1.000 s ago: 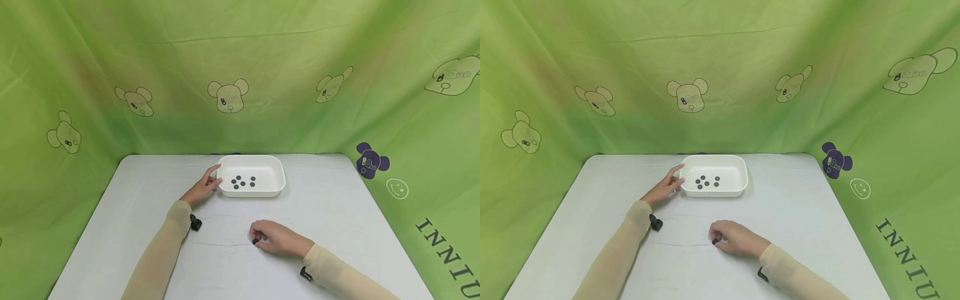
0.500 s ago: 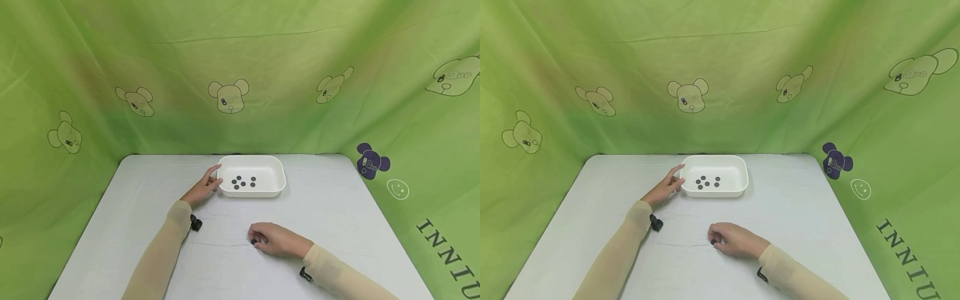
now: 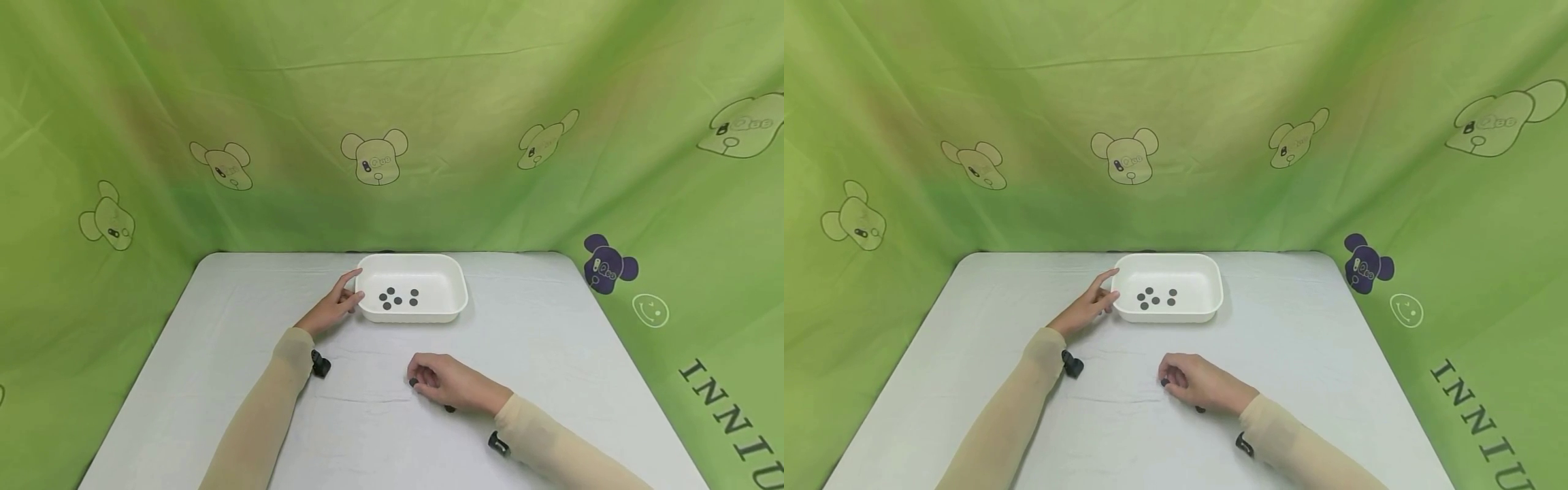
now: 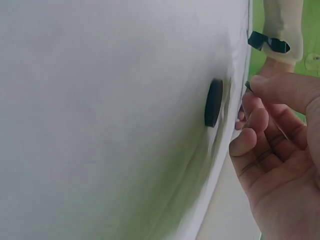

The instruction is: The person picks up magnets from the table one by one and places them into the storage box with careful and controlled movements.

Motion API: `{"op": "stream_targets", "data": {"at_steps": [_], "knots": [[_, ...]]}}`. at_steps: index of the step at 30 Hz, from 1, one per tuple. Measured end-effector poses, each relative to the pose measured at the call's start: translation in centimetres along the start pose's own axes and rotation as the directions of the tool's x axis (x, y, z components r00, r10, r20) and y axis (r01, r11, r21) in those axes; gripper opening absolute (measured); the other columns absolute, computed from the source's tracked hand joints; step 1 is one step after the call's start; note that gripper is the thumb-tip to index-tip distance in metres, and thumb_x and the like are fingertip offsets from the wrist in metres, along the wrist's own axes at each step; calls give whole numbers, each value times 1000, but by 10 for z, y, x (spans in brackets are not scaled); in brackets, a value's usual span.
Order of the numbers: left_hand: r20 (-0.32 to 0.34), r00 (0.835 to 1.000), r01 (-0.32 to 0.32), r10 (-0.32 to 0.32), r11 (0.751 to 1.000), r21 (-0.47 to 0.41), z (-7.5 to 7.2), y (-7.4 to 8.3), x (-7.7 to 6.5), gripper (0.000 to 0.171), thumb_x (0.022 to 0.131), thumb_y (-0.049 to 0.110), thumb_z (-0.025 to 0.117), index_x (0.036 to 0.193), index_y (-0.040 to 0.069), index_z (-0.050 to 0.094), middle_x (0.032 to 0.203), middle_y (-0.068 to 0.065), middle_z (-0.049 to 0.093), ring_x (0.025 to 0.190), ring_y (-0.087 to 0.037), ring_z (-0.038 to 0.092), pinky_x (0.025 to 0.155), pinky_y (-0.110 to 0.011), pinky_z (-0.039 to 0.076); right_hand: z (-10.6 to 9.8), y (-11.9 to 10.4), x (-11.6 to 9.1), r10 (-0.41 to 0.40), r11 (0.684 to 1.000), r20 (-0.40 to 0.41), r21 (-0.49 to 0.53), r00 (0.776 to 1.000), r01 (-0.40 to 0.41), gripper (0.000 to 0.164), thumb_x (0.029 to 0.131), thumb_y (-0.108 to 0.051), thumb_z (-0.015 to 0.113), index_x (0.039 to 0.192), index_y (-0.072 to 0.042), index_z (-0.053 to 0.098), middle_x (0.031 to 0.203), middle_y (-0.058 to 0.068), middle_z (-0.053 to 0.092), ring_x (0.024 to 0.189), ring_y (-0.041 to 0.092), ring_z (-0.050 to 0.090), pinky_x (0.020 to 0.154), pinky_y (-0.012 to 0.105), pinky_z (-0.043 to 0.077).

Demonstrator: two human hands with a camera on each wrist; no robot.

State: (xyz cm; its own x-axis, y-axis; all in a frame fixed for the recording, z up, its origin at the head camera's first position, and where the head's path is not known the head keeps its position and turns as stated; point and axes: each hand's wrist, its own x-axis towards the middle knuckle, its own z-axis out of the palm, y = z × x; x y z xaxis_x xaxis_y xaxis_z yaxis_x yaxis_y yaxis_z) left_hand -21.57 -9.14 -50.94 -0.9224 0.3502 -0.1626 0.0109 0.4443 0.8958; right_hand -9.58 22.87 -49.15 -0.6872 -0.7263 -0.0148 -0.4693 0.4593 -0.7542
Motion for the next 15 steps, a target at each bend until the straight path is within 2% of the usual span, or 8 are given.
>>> {"op": "stream_targets", "data": {"at_steps": [8,15], "knots": [[0,1000,9,-9,1000,-2,0,-1,0,66,111,51,56,168,48,22,122,-11,68,103,-22,67,108,-55,45,-9,3,5,31,1000,-96,-2,995,-31,18,100,-6,74,108,-21,68,84,-13,57,77,3,55,70,23,51],[-2,1000,10,-10,1000,7,0,1,-1,65,111,52,55,168,49,22,122,-11,68,103,-23,67,110,-56,45,-23,4,12,-30,1000,-221,-7,975,29,17,98,-4,77,108,-16,70,90,-11,62,80,6,57,71,25,53]]}}
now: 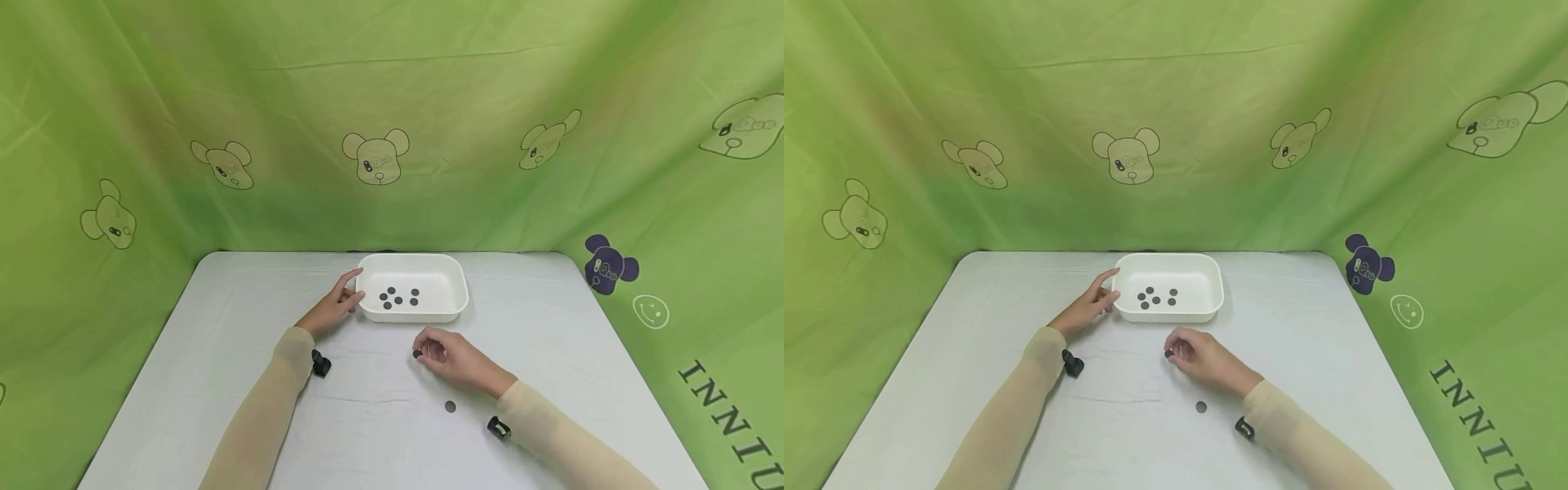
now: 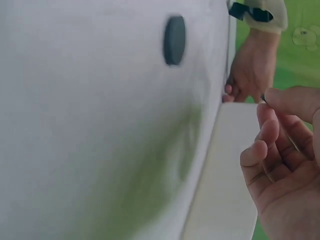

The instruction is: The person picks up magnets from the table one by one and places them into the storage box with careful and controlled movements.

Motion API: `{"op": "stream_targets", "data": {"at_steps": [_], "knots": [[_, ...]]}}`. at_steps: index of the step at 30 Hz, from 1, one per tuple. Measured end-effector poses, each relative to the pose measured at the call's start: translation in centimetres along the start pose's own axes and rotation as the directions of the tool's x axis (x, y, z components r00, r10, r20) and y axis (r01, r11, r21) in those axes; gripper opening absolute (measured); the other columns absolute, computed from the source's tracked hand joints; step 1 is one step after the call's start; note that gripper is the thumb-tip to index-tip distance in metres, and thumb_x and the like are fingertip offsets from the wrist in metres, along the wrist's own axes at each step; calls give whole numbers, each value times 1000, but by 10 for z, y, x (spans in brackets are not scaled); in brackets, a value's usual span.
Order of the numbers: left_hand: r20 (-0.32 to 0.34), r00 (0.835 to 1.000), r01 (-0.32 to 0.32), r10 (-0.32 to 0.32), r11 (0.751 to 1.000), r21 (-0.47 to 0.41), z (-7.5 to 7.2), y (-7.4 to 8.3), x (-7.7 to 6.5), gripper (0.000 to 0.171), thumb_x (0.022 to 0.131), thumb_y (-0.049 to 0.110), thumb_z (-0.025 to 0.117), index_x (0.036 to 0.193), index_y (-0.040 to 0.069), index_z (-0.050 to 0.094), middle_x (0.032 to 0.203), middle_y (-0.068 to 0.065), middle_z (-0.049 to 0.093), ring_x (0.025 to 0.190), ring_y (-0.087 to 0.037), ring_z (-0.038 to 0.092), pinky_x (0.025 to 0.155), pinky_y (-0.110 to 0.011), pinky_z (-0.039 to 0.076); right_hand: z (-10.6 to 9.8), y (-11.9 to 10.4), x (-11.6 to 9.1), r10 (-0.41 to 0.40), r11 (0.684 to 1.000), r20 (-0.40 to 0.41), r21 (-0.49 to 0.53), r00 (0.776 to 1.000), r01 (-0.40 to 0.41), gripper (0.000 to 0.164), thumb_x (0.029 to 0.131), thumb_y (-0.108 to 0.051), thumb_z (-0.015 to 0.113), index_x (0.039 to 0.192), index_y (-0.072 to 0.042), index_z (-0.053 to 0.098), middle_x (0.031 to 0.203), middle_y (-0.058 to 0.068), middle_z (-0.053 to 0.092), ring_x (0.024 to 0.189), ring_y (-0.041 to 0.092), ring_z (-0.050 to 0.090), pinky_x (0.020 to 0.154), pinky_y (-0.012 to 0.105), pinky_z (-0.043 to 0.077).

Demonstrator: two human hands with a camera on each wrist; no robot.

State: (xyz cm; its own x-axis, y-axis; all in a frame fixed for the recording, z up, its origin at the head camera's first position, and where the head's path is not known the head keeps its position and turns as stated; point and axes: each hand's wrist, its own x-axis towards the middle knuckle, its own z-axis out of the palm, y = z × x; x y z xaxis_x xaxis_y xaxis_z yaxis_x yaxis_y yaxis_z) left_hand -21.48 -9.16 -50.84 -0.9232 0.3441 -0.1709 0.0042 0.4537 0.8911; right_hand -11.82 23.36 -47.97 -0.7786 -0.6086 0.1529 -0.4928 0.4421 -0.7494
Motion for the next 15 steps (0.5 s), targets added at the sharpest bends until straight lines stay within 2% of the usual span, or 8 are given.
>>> {"op": "stream_targets", "data": {"at_steps": [6,15], "knots": [[-2,1000,1,-1,1000,-1,0,0,0,65,111,52,55,168,49,22,121,-11,68,103,-23,67,110,-57,44,-13,2,9,-5,1000,-79,13,997,6,18,96,-1,79,108,-11,71,95,-3,70,80,5,58,71,24,54],[0,1000,1,-1,1000,-7,-1,0,0,66,111,52,56,168,48,22,123,-11,67,104,-23,67,108,-56,46,-28,4,22,63,998,-143,33,988,-59,20,95,-2,82,109,-12,72,92,-5,67,79,10,60,70,24,53]]}}
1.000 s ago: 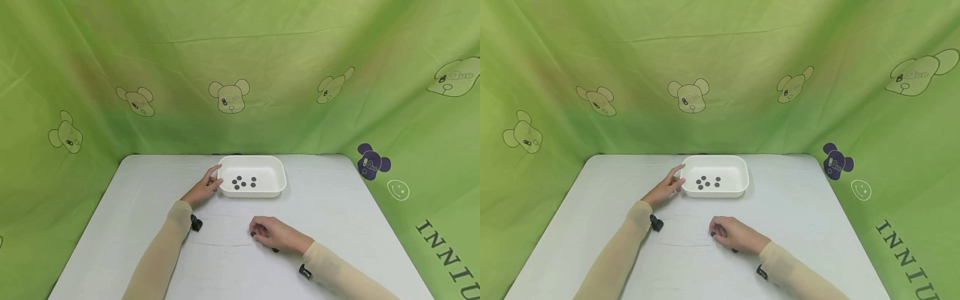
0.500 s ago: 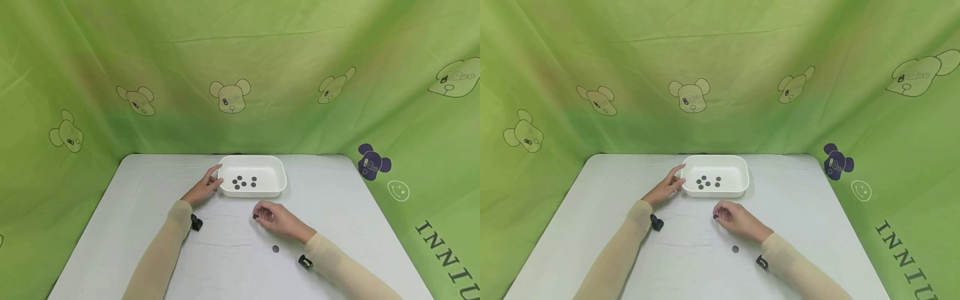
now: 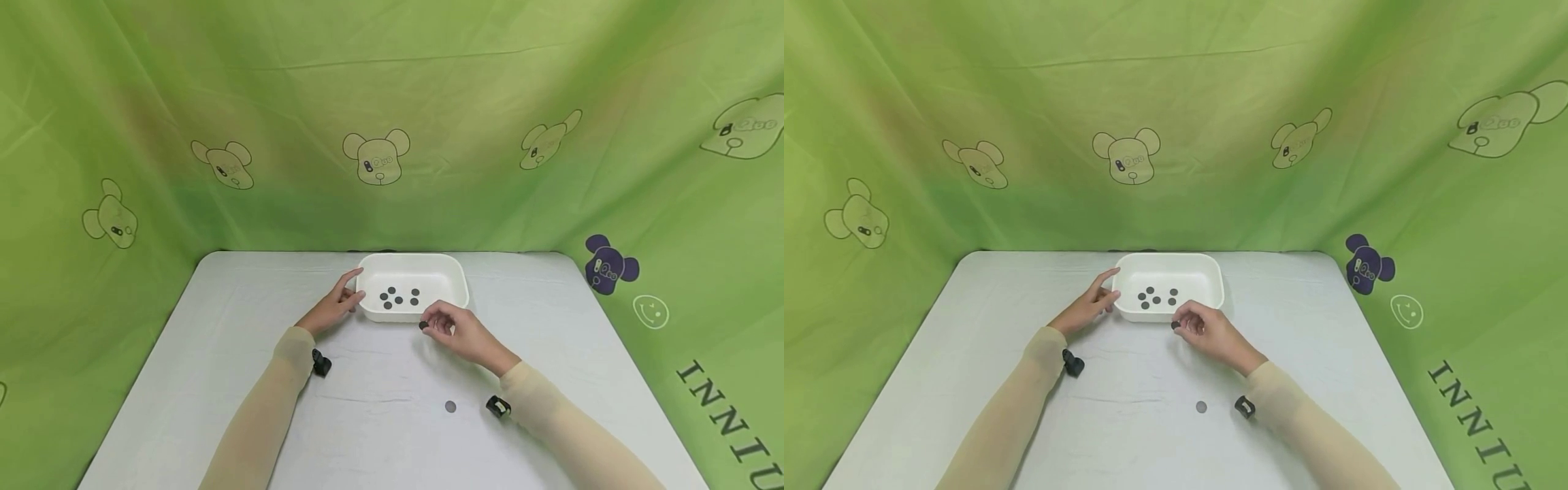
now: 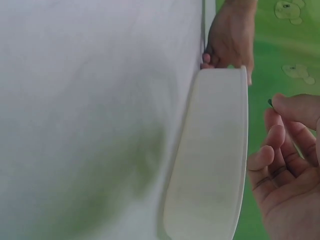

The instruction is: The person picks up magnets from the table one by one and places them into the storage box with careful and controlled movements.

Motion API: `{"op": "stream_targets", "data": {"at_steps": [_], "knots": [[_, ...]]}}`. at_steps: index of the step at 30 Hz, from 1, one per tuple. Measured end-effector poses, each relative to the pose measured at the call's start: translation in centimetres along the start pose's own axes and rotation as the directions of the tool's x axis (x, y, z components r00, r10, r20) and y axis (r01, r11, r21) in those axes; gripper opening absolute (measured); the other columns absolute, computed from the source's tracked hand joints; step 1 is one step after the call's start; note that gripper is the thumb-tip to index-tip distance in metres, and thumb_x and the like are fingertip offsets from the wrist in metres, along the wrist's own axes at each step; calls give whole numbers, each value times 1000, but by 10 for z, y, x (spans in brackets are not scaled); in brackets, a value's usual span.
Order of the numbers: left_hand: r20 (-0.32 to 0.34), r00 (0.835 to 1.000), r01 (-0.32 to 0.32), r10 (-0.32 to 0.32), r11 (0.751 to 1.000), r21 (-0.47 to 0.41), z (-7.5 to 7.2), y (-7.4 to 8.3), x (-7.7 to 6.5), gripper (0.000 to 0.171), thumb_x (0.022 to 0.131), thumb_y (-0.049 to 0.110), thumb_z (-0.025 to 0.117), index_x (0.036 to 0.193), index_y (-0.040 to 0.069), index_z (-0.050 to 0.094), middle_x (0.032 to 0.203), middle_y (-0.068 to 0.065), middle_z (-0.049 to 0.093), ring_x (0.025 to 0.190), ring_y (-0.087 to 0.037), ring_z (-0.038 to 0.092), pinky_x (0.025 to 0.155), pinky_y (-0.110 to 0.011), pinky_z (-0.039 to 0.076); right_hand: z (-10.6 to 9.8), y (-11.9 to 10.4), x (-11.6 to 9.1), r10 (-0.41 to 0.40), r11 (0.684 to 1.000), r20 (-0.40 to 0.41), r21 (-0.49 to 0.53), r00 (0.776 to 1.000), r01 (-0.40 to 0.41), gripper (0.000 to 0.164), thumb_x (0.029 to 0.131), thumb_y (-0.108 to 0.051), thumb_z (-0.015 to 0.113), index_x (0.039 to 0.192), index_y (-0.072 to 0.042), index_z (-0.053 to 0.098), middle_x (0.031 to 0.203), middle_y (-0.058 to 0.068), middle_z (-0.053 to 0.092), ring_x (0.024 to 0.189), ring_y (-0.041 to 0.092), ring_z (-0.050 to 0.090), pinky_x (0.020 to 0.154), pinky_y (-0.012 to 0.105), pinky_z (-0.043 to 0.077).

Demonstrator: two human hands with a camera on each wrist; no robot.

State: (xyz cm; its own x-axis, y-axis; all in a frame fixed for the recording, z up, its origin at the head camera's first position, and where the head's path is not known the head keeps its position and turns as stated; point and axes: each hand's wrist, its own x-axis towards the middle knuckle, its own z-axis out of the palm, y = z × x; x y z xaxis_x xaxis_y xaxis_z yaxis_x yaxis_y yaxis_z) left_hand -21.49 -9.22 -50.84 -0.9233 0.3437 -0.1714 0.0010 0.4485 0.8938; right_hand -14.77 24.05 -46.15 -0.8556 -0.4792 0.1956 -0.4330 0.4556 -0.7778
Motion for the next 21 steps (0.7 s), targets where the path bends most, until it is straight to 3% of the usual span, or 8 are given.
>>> {"op": "stream_targets", "data": {"at_steps": [21], "knots": [[0,1000,7,-7,1000,1,1,4,-3,67,111,51,56,169,46,22,122,-12,67,103,-23,67,108,-56,46,-16,10,33,92,996,-76,1,993,-92,19,96,-3,80,112,-5,72,92,3,69,80,15,62,72,24,52]]}}
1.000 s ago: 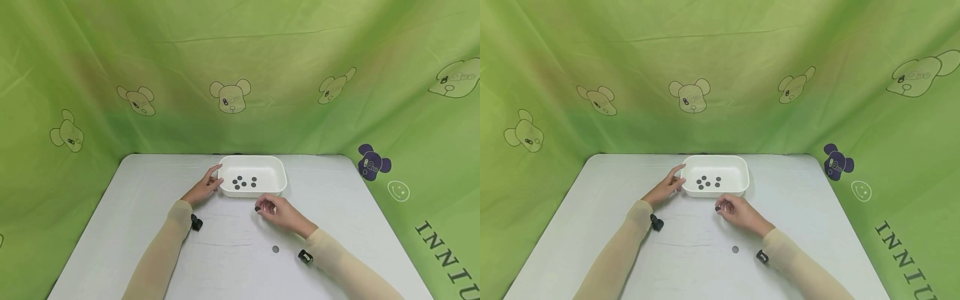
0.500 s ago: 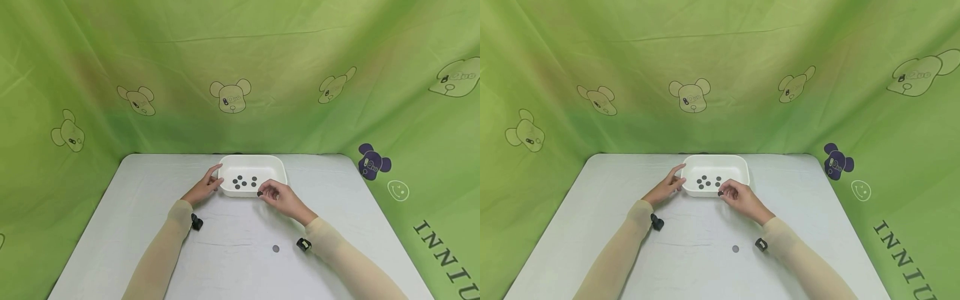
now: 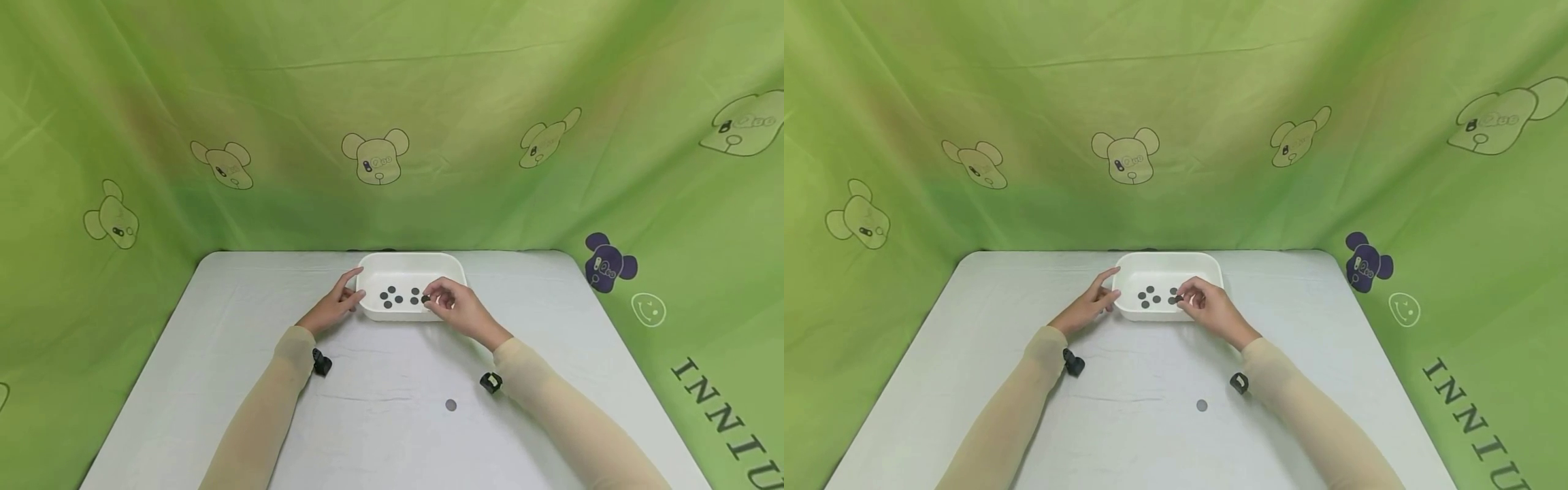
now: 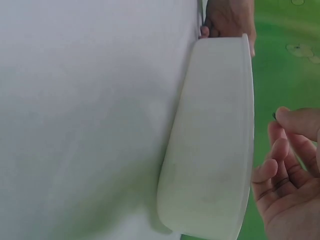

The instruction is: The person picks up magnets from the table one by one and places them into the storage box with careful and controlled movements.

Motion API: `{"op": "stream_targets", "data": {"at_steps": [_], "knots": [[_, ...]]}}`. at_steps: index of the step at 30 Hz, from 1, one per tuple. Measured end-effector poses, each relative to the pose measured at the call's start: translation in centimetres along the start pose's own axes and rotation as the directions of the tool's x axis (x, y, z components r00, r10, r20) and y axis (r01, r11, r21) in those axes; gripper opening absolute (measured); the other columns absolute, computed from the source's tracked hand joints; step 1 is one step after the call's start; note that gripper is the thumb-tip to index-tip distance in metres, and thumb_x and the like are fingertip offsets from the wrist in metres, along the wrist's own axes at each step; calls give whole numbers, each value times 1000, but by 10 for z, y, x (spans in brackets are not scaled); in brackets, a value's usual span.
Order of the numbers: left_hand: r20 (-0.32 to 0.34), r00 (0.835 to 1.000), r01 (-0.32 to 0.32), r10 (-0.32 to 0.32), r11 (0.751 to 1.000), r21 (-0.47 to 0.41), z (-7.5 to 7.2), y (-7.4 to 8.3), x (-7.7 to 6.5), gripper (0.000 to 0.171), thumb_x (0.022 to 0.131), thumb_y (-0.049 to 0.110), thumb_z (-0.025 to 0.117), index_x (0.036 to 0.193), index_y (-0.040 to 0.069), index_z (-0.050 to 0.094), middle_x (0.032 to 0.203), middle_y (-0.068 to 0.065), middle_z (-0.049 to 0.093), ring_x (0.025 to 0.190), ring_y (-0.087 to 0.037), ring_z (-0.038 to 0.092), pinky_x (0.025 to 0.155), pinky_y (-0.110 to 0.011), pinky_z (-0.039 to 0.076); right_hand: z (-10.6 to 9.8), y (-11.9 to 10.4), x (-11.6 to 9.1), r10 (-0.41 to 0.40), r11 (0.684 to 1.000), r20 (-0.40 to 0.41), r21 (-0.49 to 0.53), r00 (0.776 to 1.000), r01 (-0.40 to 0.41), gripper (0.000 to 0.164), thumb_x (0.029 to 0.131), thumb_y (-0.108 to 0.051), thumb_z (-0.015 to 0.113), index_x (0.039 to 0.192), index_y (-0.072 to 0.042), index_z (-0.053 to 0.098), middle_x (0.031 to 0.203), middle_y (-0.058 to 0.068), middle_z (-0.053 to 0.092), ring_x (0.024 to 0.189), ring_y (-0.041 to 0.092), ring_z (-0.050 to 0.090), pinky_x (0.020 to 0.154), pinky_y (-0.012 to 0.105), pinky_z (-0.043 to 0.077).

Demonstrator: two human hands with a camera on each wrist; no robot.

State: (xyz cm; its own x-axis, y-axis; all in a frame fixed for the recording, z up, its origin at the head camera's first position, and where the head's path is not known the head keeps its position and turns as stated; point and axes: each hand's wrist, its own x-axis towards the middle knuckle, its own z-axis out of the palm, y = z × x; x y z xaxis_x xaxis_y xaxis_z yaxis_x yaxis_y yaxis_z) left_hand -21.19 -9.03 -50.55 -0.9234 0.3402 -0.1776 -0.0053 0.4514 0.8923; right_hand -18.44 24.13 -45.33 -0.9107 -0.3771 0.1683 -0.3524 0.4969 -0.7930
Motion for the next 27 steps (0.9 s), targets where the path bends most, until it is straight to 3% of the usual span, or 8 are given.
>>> {"op": "stream_targets", "data": {"at_steps": [10,21,27], "knots": [[-5,1000,22,-22,1000,-16,1,1,0,67,111,50,56,169,45,23,122,-12,67,103,-24,66,105,-54,47,-1,7,21,74,997,8,-8,997,-73,18,98,-6,79,113,-3,71,95,5,70,84,18,64,76,25,54],[-9,1000,15,-15,1000,-7,0,4,0,66,112,49,56,169,45,23,120,-11,67,101,-22,66,104,-53,47,3,16,42,80,997,2,-13,997,-80,18,97,-4,79,113,-4,70,99,8,72,88,19,65,80,28,54],[-6,1000,17,-17,1000,-4,0,3,0,66,112,49,56,169,45,23,121,-11,68,102,-23,66,103,-52,46,6,20,51,131,991,14,-11,991,-131,19,97,-5,79,114,-4,71,99,10,72,88,20,65,79,29,53]]}}
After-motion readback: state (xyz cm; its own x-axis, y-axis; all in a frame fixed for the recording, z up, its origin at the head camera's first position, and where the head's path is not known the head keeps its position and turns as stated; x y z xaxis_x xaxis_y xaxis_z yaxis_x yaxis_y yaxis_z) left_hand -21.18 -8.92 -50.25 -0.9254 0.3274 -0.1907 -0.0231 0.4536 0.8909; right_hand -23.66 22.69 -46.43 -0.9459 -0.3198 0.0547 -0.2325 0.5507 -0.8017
